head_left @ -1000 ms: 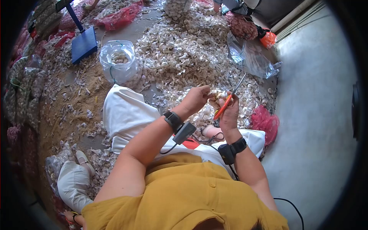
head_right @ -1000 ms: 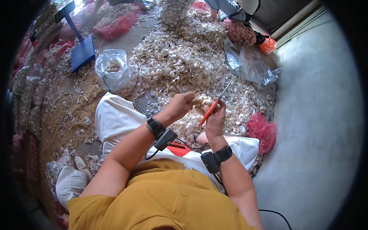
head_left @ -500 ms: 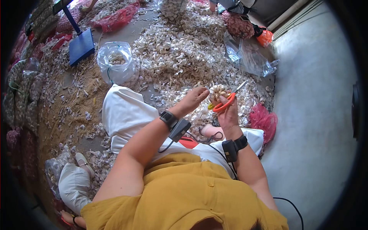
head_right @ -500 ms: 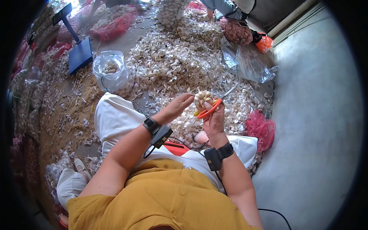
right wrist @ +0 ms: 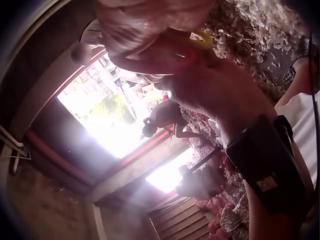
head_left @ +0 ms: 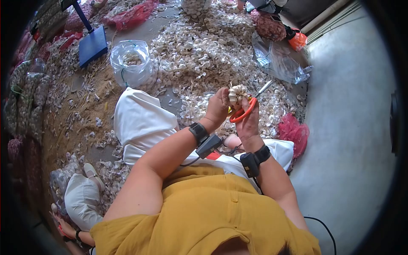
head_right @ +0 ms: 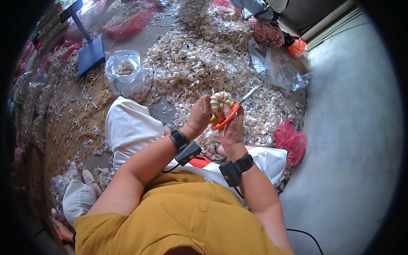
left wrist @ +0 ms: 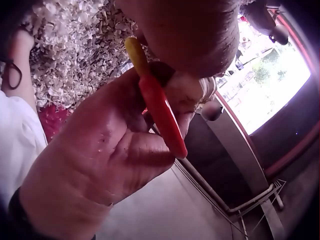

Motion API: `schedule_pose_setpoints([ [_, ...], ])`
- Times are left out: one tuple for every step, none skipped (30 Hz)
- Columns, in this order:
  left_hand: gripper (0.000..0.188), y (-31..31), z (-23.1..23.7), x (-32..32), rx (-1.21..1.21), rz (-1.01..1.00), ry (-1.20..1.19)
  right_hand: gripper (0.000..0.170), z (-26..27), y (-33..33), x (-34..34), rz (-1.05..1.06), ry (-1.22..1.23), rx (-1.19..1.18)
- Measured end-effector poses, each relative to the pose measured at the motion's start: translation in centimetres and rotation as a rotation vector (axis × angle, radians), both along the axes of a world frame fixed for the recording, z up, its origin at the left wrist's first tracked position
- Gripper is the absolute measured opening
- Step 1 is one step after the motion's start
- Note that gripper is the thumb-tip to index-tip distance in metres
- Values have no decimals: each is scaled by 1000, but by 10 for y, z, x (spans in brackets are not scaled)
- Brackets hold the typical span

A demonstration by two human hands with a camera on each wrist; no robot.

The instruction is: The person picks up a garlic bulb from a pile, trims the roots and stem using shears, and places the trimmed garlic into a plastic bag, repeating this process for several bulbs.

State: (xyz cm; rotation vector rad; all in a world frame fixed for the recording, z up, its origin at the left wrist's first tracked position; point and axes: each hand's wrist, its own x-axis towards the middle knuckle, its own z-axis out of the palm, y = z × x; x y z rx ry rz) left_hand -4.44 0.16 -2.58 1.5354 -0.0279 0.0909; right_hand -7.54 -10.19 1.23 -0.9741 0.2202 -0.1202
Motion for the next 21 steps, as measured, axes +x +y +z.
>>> schedule_pose_setpoints([
  [42, 1, 0, 1, -9, 29, -31, 31, 1, 0, 1, 30, -2, 10],
  [37, 1, -1, 2, -10, 54, -59, 31, 1, 0, 0, 31, -2, 11],
  [37, 1, -5, 3, -9, 55, -59, 30, 1, -1, 0, 61, 7, 26],
  [36, 2, -6, 4, 55, 40, -132, 29, 1, -2, 0, 93, 15, 40],
  [35, 2, -8, 5, 118, 25, -204, 29, 1, -3, 0, 95, 14, 40],
  [35, 4, -10, 5, 118, 25, -204, 30, 1, -5, -1, 153, 33, 79],
  [34, 8, -4, 3, 148, -18, -128, 32, 1, -7, -2, 210, 52, 118],
  [32, 11, 0, 2, 178, -61, -52, 32, -1, -10, -4, 210, 52, 119],
  [32, 10, -1, 2, 179, -61, -51, 32, -5, -14, -6, 236, 89, 196],
  [32, 9, -3, 2, 263, -27, -78, 32, -6, -15, -8, 262, 129, 273],
  [32, 8, -6, 2, 348, 8, -105, 32, -6, -17, -10, 263, 131, 274],
  [30, 12, -22, 9, 487, -28, 19, 31, -5, -18, -12, 289, 115, 304],
  [30, 18, -32, 13, 488, -28, 18, 31, -2, -19, -12, 313, 97, 333],
  [28, 23, -39, 18, 469, -122, 136, 31, 16, -16, -12, 333, 94, 281],
  [27, 26, -47, 20, 448, -222, 257, 31, 16, -19, -8, 323, 93, 280],
  [28, 30, -46, 17, 391, -229, 141, 33, 14, -22, -4, 272, 50, 109],
  [32, 31, -43, 22, 331, -215, 98, 36, 11, -24, -2, 222, 7, -61],
  [34, 31, -40, 26, 102, -242, -4, 44, 4, -31, 0, 216, -35, -96],
  [36, 32, -29, 28, -126, -263, -108, 44, 5, -32, 1, 220, -38, -95],
  [36, 35, -8, 25, -125, -255, -107, 46, 7, -31, 0, 206, -8, -138],
  [38, 40, 19, 19, -142, -402, 28, 48, 7, -30, -2, 192, 25, -180],
])
